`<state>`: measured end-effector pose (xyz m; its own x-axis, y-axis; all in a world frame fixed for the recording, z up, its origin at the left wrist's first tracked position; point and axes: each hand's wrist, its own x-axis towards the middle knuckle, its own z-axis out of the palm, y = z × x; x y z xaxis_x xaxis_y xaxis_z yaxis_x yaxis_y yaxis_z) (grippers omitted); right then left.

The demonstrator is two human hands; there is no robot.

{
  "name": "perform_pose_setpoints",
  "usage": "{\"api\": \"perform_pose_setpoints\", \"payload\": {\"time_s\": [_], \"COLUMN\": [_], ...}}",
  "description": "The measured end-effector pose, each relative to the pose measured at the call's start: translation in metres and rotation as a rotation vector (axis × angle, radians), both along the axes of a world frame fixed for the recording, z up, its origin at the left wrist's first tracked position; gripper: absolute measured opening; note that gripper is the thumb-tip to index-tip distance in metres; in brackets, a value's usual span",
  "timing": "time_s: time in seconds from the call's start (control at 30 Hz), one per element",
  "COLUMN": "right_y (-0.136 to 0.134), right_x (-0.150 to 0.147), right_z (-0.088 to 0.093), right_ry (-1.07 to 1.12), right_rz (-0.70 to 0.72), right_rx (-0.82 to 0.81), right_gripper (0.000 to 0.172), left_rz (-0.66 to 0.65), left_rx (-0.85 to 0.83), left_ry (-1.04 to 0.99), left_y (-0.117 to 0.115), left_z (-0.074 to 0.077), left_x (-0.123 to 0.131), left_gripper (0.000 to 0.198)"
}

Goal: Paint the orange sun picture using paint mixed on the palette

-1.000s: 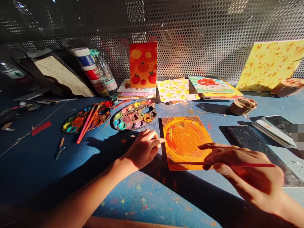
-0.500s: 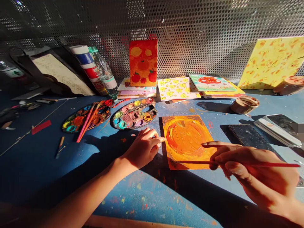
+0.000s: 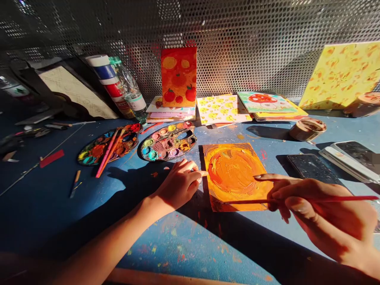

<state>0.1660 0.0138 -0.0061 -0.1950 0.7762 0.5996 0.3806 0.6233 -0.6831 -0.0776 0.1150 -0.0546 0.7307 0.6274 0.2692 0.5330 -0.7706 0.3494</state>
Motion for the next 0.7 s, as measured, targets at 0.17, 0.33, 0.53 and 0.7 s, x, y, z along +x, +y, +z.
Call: {"api": "perform_pose_setpoints", "payload": {"time_s": [0.17,0.33,0.53,0.7], "right_y": [0.002,0.001,0.004,0.002], "right_x": [-0.001,0.0,0.005,0.01], "right_z": [-0.002,0.0,0.001,-0.002], "right_ry": [-0.061,-0.035,0.016,0.029], "right_rz": [0.039,-0.001,0.012,0.008], "right_rx": [-0.047,-0.053,-0.072,-0.118], "right_gripper": [0.017,0.014,0.019,0.021], "left_rz": [0.0,0.0,-0.027,-0.017], "left_rx": [0.006,0.007,0.013,0.018], "left_ry": [0.001,0.005,-0.004,-0.001], "left_y": [0.0,0.001,0.003,0.003], "left_z": [-0.001,-0.002,-0.004,-0.003], "left_x": [0.0,0.0,0.0,0.001], "left_gripper": [0.032,0.031,0.033,0.033]}}
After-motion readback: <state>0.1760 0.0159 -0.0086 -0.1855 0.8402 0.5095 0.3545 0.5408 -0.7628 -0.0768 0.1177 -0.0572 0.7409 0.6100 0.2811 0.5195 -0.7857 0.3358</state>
